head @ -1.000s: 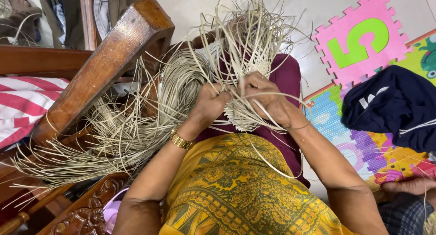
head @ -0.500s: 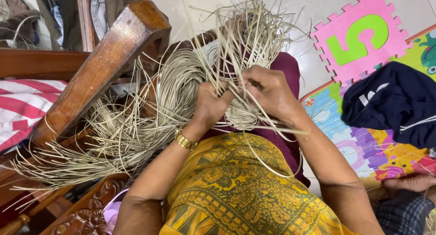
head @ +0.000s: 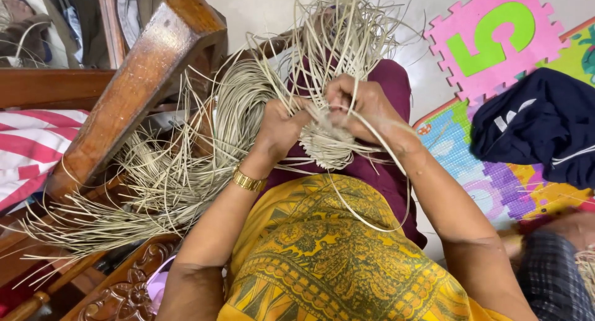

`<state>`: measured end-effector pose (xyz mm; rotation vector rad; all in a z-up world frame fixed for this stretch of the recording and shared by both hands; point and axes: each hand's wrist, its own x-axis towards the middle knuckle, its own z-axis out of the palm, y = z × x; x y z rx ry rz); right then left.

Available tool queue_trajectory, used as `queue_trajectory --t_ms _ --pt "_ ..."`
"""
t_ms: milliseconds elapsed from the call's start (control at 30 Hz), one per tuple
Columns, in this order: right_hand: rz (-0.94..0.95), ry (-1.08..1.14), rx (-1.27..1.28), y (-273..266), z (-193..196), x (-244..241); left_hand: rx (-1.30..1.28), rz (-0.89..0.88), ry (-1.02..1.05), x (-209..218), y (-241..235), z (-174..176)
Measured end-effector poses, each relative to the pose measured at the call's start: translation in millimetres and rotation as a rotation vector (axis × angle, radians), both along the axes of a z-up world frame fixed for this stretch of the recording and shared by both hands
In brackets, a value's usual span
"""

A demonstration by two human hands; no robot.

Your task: Weaving dried grass fibers to expand the brim of a handcrafted hat.

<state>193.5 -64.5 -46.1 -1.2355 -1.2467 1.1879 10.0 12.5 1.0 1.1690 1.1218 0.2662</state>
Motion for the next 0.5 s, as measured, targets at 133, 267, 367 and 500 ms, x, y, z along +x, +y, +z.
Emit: queue_trajectory --t_ms 133,267,367,500 --pt "0.147 -0.185 -0.146 -30 46 -15 0.017 -0.014 -0.011 -2 0 12" --pt "0.362 -0.416 -0.345 -61 67 -46 -0.001 0.047 -0.097 -4 -4 -19" --pt "0.424 -0.487 -0.286 -78 49 -72 0.372 -0.246 0.408 -1 -6 -12" --pt "0.280 -0.731 0.004 -105 -24 -97 0.058 0.056 -0.093 -14 -2 -25"
